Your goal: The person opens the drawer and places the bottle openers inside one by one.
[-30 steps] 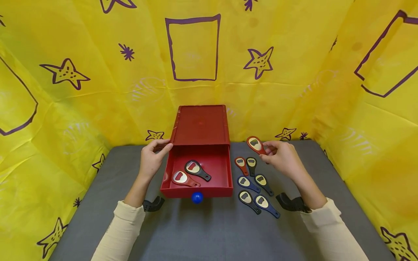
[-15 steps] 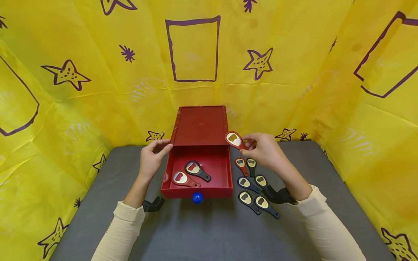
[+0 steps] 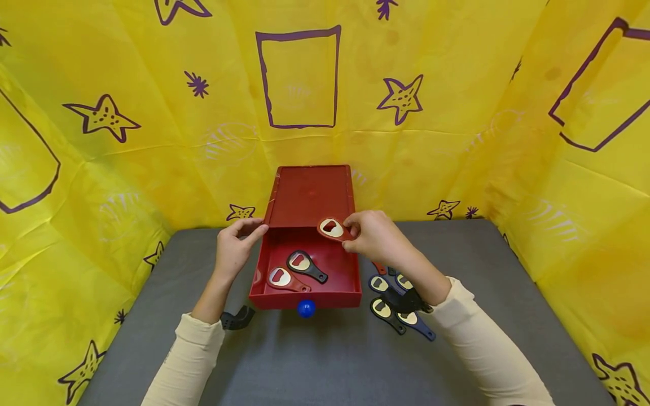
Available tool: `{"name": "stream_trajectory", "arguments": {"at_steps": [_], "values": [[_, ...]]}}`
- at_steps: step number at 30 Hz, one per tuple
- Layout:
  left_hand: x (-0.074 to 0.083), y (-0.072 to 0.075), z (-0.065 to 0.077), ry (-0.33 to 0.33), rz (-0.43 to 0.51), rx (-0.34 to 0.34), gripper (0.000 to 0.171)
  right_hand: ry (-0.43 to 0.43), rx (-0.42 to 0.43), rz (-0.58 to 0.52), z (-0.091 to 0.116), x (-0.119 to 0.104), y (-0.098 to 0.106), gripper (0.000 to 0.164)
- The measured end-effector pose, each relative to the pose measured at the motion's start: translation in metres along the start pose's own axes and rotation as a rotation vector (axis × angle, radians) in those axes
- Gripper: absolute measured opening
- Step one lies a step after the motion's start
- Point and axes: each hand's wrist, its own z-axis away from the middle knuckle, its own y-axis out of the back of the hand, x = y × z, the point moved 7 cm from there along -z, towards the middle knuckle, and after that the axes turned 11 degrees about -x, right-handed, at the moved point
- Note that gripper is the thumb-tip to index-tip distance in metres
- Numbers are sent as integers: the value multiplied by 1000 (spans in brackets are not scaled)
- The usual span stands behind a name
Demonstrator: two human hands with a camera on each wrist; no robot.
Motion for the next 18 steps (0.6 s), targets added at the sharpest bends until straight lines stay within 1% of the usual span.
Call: {"name": "stream_trajectory", "arguments": {"at_steps": [6, 11, 16, 18], "values": [[-1, -1, 0, 14, 1, -12, 27, 2, -41, 66, -13, -9, -16, 31], [0, -2, -1, 30, 9, -24, 28, -9, -68, 89, -18, -17, -25, 33], [25, 0, 5, 32, 3, -41, 25, 4, -107, 152, -21, -23, -36, 32], [36, 2, 7, 16, -1, -42, 23, 3, -112, 195, -23, -24, -41, 27]]}}
